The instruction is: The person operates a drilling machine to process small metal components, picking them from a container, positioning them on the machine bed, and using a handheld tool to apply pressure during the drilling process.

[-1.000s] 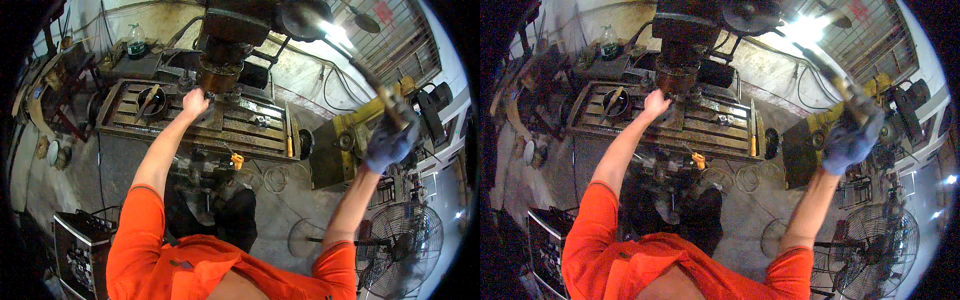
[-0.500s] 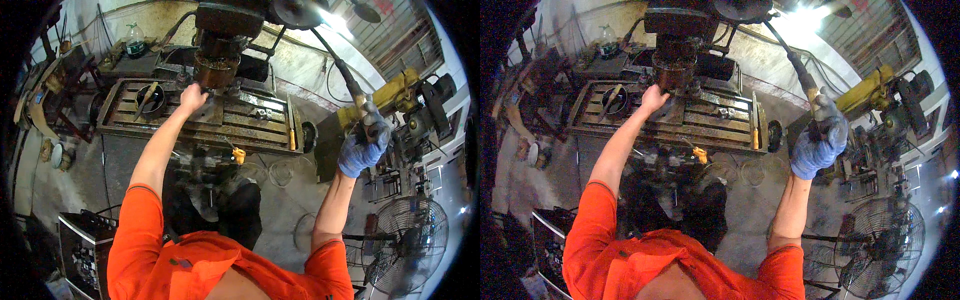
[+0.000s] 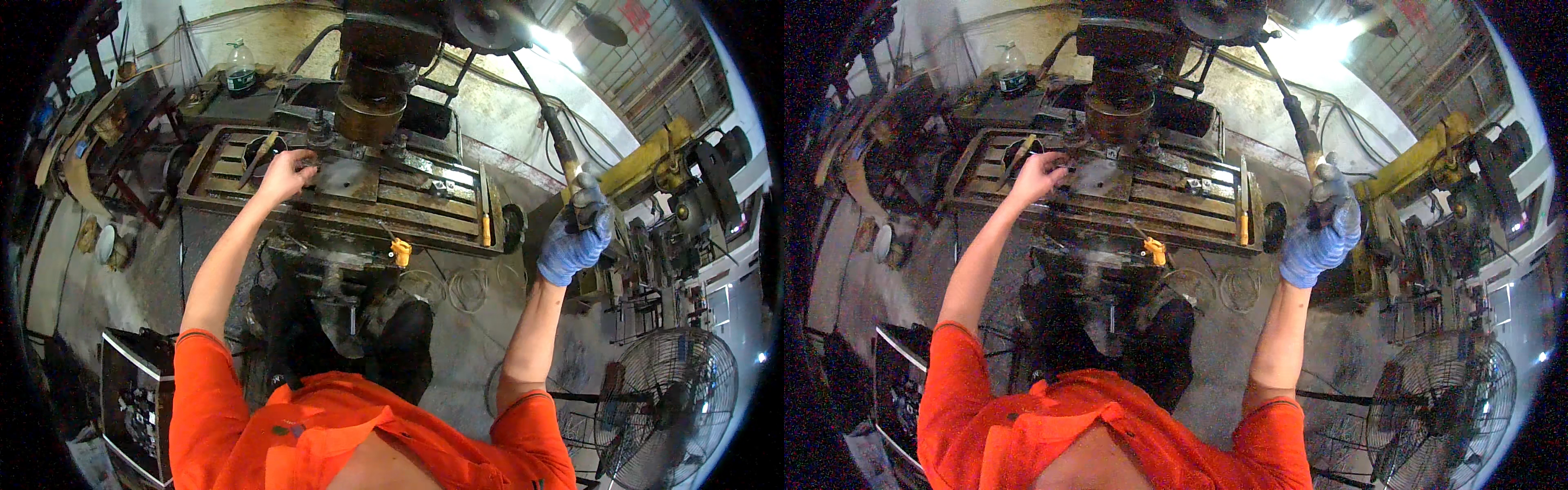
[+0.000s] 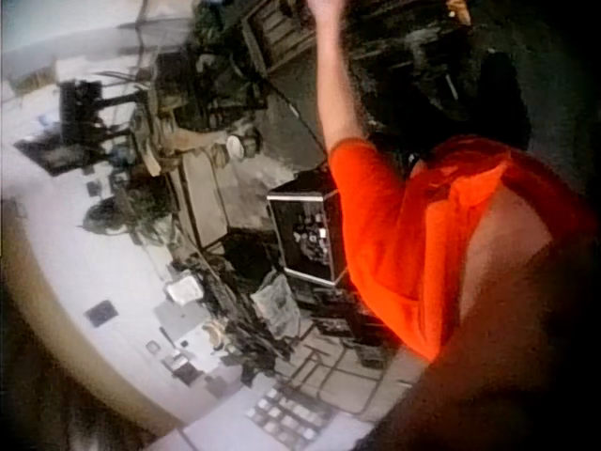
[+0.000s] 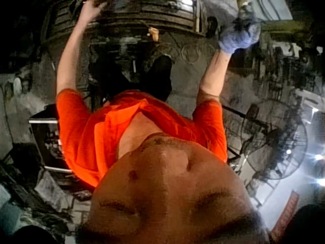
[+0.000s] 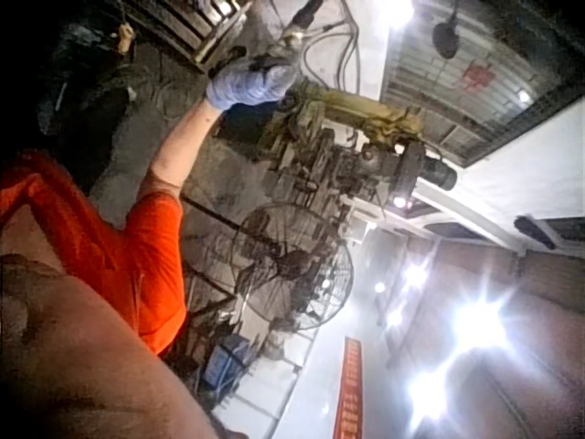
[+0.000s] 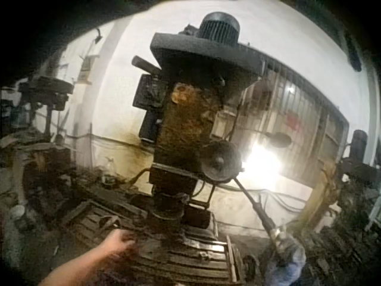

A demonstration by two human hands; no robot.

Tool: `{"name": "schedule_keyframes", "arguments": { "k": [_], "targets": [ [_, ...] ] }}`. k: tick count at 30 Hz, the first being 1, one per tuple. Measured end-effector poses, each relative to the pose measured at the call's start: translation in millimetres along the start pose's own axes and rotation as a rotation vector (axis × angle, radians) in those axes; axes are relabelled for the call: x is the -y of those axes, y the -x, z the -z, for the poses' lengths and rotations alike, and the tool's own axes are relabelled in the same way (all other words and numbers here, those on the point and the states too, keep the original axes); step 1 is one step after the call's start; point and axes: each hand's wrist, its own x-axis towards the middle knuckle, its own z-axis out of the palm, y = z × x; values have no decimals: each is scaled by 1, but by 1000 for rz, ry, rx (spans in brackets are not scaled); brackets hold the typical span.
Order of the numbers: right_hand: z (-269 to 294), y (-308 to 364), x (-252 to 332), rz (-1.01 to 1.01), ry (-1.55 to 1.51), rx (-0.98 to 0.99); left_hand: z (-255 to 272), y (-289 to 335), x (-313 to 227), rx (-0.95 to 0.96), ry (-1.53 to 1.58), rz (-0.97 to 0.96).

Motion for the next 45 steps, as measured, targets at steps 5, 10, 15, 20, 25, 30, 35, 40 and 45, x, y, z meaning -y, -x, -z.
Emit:
{"name": "schedule_keyframes", "arguments": {
  "k": [5,10,15,20,25,30,35,40,45],
  "targets": [
    [12,6,-10,38,102,27,17,15,-5,-23,51,41],
    [10,14,-10,-16,102,6,24,19,-6,-20,102,41],
    [21,19,-20,65,92,60,27,23,-18,-38,157,34],
    [14,22,-18,-4,68,-7,34,21,-20,-40,177,30],
    [18,20,-27,-102,244,-3,77,41,-13,-83,95,-15],
    [38,14,-21,-31,430,64,156,132,-5,-105,-217,-126],
    [61,-1,0,377,631,245,277,305,20,-317,-504,225],
    [19,-2,8,367,590,183,331,503,59,-731,-937,908],
    [-27,3,31,249,316,220,296,591,120,-818,-695,1213]
  ]
}}
